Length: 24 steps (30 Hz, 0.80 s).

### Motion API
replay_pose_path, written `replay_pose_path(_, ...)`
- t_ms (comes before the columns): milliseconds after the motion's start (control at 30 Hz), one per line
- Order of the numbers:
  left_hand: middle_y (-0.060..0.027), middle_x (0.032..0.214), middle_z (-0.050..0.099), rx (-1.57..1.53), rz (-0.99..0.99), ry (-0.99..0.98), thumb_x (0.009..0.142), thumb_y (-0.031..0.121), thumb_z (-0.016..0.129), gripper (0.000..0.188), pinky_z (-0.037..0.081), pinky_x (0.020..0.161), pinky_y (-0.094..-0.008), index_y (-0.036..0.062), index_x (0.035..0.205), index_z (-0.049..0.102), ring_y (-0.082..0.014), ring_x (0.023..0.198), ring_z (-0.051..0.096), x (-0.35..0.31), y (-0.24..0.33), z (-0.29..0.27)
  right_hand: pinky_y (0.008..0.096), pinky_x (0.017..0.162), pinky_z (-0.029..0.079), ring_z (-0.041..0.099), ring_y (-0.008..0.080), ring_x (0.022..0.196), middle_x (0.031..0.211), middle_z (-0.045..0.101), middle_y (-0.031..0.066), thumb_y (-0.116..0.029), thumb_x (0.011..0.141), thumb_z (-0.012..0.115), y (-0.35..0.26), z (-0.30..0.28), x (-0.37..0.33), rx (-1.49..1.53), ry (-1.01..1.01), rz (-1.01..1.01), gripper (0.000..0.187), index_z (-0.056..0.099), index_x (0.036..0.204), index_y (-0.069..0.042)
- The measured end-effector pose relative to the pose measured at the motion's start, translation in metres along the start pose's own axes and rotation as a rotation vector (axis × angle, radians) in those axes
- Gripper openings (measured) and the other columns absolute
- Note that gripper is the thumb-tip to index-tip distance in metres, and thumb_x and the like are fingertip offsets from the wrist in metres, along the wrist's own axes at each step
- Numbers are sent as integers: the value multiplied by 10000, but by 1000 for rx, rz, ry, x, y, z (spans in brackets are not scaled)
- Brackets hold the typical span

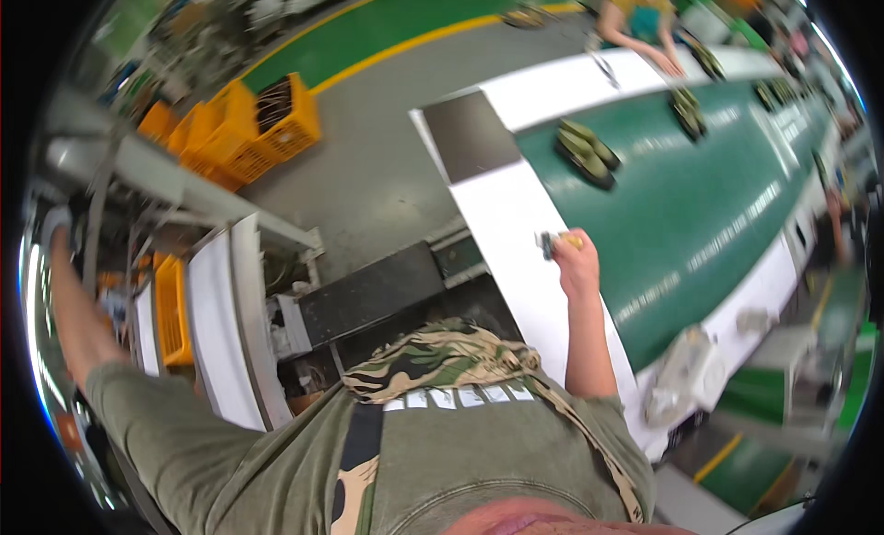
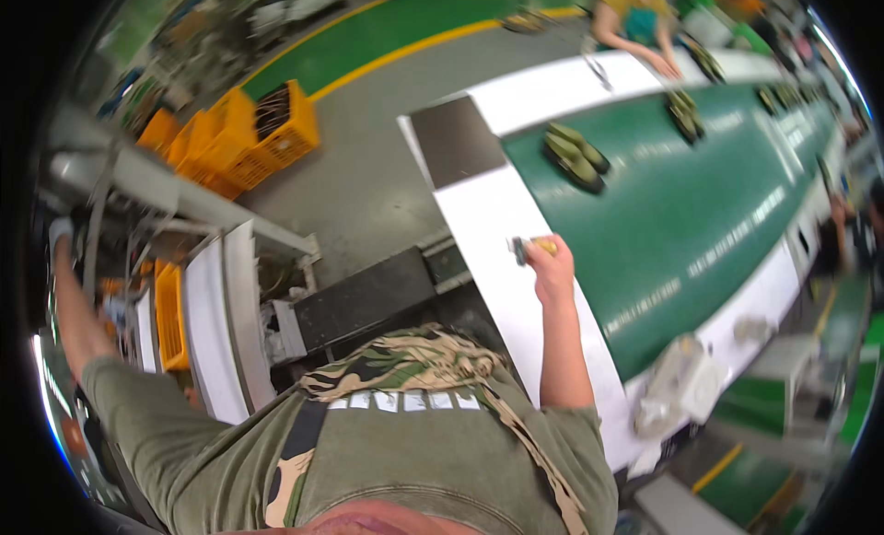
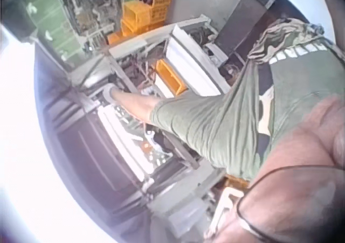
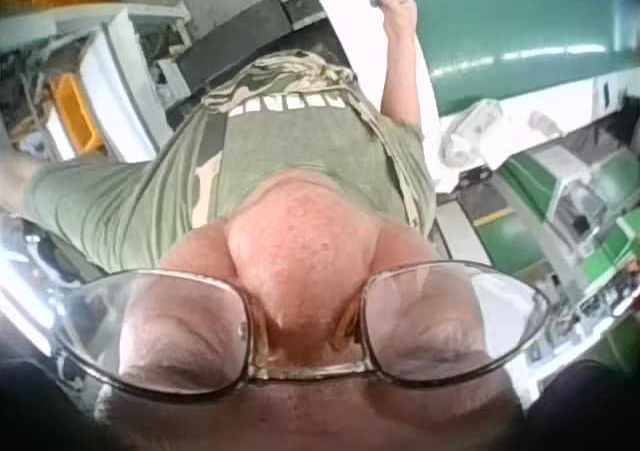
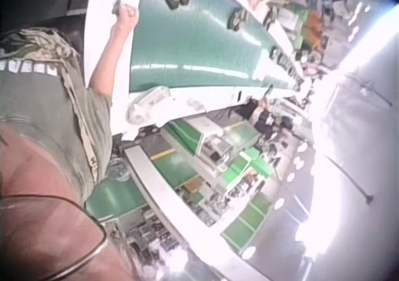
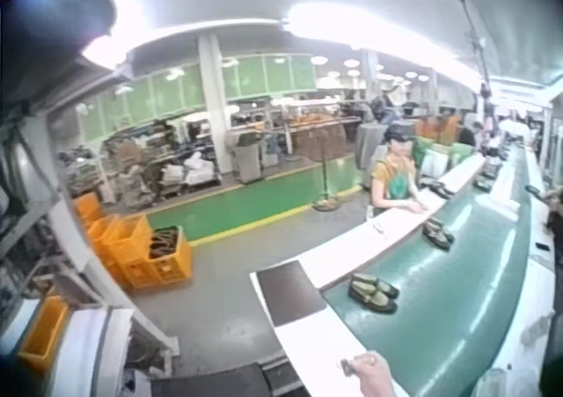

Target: Apply adhesive to shoe soles using a brush at a manufacturing station.

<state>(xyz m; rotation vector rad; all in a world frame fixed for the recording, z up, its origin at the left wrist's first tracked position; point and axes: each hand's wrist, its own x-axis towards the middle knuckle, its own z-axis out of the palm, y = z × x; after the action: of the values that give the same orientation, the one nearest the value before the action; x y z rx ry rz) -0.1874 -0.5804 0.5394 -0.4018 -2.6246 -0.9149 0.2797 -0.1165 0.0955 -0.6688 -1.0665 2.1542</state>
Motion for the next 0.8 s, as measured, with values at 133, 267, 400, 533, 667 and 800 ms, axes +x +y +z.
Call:
replay_pose_path(133,-120,1158,679,317,172,-50,908,356,610,460,465,926,-344,14,1216,612,-252,1056,640,91,-67,-13,271,643,492,583,115,698,792,599,18,-100,861,706,-14,-25,-18,9,161,-45,143,568,883,-69)
replay_pose_path(267,-115,1230,659,550,418,-105,912,365,612,506,446,967,-317,25,1286,589,-227,1128,619,149,-21,87,259,635,484,576,100,682,782,606,7,-126,868,716,-20,-55,-37,32,238,-72,153,569,880,-87)
replay_pose_path(400,-107,1233,661,278,508,-549,815,368,726,518,478,958,-304,101,1252,642,-210,1103,642,-23,115,325,251,627,476,568,95,671,784,608,6,-123,868,716,-25,-93,-64,1,360,-73,152,569,881,-85)
replay_pose_path(533,-136,1244,643,339,841,-876,762,403,724,593,483,986,-365,128,1277,620,-296,1111,633,-153,214,460,243,615,470,561,93,661,773,598,2,-119,865,718,-37,-114,-91,-21,502,-94,154,568,874,-81)
replay_pose_path(667,-130,1365,551,142,1109,-969,733,332,749,634,448,1032,-361,86,1293,582,-288,1214,561,-223,251,617,242,604,470,565,93,674,788,595,2,-110,855,722,-45,-129,-116,-49,694,-109,153,577,884,-74)
replay_pose_path(800,-135,1494,393,180,1209,-1014,701,242,789,671,433,1055,-389,83,1308,552,-295,1300,474,-267,305,704,260,625,474,576,110,700,820,600,10,-87,874,686,-46,-133,-139,-12,922,-133,118,573,906,-74)
